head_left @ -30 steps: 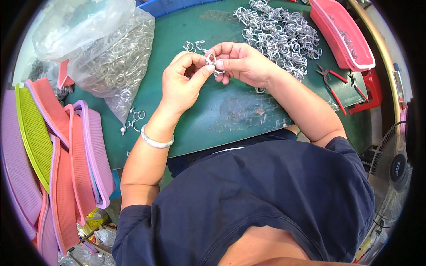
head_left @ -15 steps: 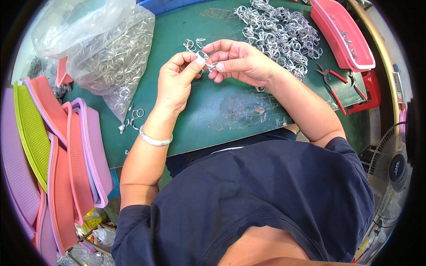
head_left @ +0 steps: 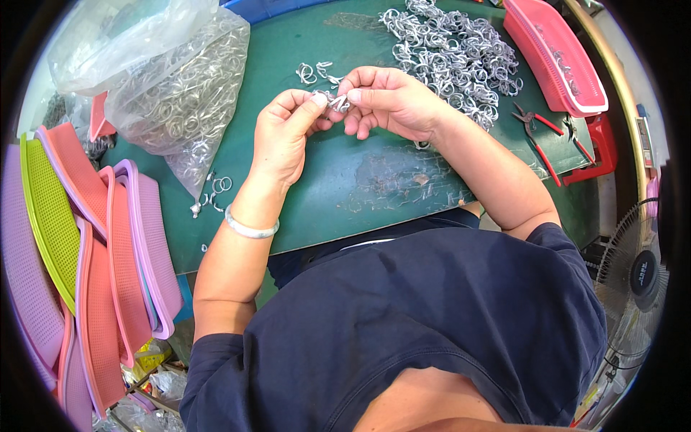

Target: The person assembles small metal links by hand, connecting them into a chain structure on a workstation.

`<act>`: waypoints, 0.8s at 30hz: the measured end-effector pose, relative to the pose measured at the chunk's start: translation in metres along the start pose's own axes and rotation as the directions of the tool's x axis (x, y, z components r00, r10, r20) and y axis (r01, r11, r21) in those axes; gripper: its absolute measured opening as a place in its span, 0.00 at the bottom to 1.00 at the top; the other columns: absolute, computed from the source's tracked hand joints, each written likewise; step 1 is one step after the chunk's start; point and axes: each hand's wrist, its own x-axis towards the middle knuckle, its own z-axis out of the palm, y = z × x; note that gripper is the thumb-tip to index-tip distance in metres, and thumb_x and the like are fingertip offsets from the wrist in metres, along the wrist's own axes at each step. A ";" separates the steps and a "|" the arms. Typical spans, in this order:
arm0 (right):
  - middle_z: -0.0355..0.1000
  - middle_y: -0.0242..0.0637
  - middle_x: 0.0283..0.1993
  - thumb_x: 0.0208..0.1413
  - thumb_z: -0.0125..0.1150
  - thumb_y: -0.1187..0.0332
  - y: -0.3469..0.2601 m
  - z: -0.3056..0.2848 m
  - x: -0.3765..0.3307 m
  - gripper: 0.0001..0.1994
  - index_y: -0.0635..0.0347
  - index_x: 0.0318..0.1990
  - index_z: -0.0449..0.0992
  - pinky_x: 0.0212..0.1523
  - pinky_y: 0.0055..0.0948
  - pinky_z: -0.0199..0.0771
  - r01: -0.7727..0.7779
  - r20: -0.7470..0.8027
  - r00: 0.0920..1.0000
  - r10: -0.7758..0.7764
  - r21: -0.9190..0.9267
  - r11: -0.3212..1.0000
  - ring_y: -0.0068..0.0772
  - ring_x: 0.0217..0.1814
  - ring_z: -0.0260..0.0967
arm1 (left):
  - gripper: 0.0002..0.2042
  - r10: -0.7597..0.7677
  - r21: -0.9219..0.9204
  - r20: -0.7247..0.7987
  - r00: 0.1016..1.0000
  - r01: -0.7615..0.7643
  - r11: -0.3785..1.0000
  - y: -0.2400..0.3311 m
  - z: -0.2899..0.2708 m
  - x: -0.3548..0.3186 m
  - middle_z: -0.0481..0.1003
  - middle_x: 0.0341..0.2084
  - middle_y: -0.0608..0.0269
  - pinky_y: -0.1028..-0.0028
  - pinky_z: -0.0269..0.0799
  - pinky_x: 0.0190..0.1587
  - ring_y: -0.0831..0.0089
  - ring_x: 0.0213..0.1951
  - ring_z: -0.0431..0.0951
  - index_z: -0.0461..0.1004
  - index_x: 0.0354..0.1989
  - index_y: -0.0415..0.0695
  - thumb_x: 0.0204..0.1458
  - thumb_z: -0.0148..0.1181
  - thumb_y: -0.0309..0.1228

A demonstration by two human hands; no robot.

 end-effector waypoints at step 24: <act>0.68 0.29 0.28 0.55 0.50 0.69 0.008 -0.004 0.006 0.07 0.60 0.38 0.72 0.27 0.16 0.65 0.078 -0.101 0.990 -0.102 -0.224 0.972 0.17 0.27 0.63 | 0.09 -0.240 -0.212 0.104 0.965 0.258 0.943 0.006 0.004 -0.002 0.72 0.26 0.63 0.76 0.71 0.30 0.74 0.29 0.73 0.70 0.32 0.40 0.54 0.48 0.34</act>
